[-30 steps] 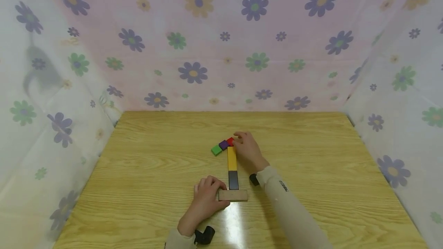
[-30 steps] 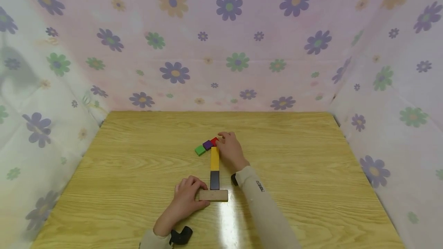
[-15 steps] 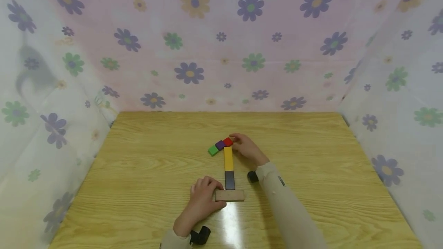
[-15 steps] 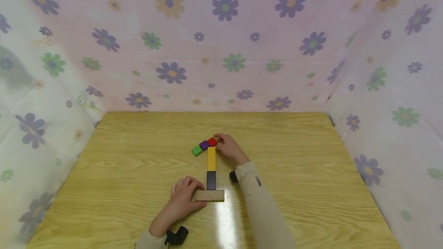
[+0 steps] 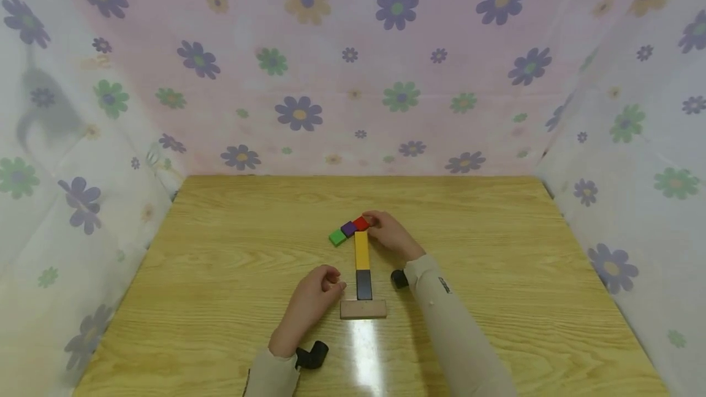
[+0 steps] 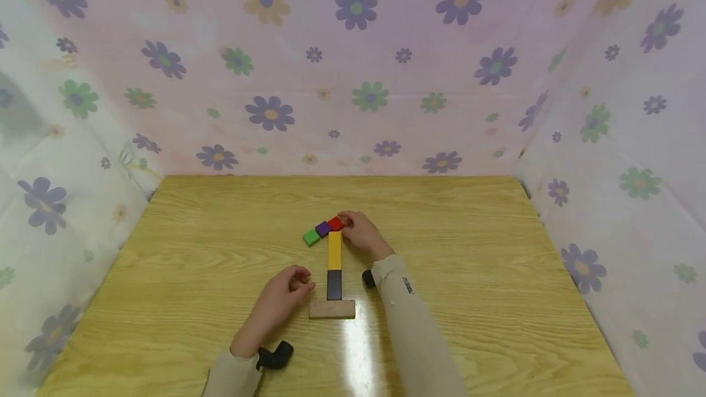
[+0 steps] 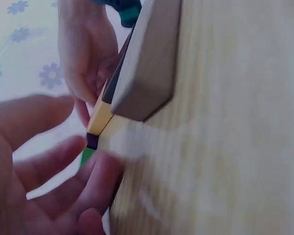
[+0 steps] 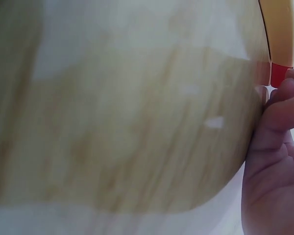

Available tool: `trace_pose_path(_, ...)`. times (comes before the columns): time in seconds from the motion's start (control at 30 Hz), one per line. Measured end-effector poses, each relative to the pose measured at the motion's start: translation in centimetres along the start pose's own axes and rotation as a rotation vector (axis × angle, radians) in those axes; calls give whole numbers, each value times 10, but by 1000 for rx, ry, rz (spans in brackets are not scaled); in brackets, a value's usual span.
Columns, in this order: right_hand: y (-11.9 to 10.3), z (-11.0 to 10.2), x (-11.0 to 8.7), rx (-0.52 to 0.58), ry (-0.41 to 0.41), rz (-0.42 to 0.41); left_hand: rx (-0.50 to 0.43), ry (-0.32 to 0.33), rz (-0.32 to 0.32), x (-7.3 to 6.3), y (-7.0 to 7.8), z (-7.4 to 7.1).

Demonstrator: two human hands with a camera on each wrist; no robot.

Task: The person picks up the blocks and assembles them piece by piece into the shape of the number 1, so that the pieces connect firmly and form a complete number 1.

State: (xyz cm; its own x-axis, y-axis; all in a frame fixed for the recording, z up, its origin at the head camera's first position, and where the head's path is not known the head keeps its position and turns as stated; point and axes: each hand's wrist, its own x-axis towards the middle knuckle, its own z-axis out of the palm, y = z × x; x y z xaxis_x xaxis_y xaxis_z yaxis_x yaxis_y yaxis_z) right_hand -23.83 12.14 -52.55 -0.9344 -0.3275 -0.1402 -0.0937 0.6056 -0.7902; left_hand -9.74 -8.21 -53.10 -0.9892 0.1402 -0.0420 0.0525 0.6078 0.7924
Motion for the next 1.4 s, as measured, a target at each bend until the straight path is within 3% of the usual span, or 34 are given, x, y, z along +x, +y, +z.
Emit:
trace_pose_path(0.23,-2,2,0,-22,-24,-12,108,188,-67,31,-5,-2)
trace_pose_path(0.47,-2,0,0,-47,-23,-35,48,267,-81,60,-8,1)
trace_pose_path(0.63,0,0,0,-27,-28,-46,51,325,-73,72,-8,2)
trace_pose_path(0.97,3,2,1,-53,-9,-62,55,328,-77,85,-11,2)
trace_pose_path(1.2,0,1,1,-60,4,-58,30,299,-114,87,-8,0)
trace_pose_path(1.4,0,0,1,-55,12,-45,43,282,-109,88,-7,0)
